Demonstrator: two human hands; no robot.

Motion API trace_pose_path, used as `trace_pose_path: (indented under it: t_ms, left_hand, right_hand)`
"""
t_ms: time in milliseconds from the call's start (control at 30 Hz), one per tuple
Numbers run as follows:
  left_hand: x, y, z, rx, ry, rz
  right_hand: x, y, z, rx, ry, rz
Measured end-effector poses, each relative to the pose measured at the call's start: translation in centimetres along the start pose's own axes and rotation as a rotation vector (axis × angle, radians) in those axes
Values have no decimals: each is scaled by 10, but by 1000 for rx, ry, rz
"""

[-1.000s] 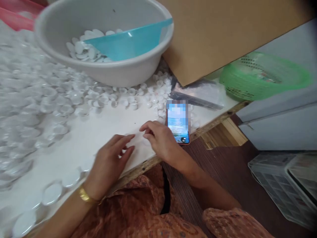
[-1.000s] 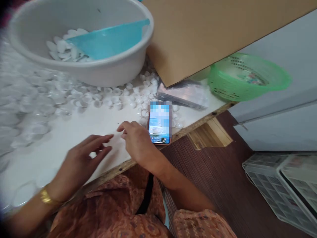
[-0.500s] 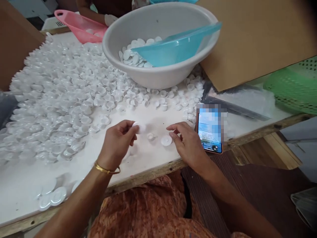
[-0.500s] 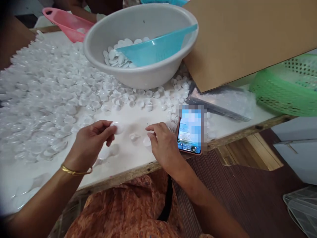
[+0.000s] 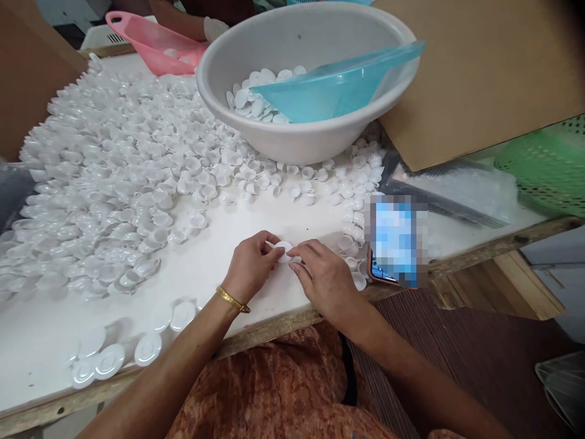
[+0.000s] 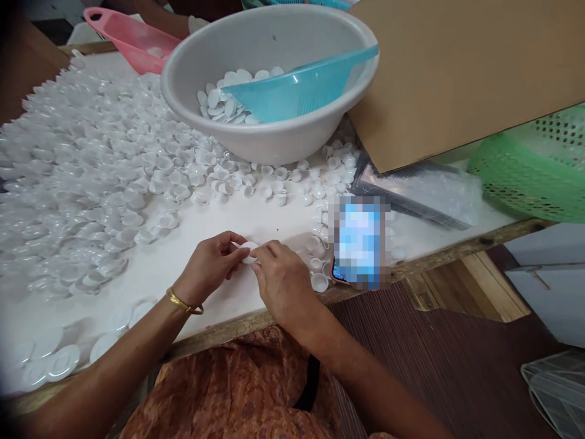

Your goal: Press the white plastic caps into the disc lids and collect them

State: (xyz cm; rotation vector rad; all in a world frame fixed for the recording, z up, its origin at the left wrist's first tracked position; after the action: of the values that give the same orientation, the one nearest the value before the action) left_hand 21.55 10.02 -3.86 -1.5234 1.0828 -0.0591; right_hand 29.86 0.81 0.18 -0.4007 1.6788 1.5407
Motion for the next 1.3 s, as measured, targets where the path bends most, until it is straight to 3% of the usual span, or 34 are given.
trace_pose_path:
  t_ms: [267,400,467,600,700,933,1133,1300]
  left_hand:
    - [14,13,8,-109,183,-143]
    - [6,9,16,-66,206,79]
    - [-4,-4,21,12,146,223]
    - [-25,-59,25,297,-217,504]
    - [-1,-88,29,462,-271,676]
    - [47,-90,39,490,-189,861]
    - [59,-75,51,470,-67,921]
    - [61,-70,55,478,-49,910]
  right_hand:
    - [7,15,-2,-145,-29,-310]
    - [10,21,-5,-205,6,-451]
    - [9,22,-5,-213,-5,-478]
    - [4,22,-6,-209,-51,-471]
    - [-2,18,-10,-188,-99,-440]
    - [-9,0,-27,-160,-97,-328]
    - [-10,0,-25,-182,-47,-202]
    - [-9,6,-26,-269,-58,-144]
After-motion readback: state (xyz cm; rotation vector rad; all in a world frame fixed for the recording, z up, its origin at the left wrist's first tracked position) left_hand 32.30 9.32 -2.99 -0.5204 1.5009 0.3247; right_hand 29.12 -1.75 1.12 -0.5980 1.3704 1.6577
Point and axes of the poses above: each hand's wrist, its own z-axis towards the middle knuckle, its own x-axis out of the palm, y = z × x, the point moved 10 cm from there along z, towards the middle knuckle, and after that the axes turned 5 degrees about x, right-handed, at the moved point
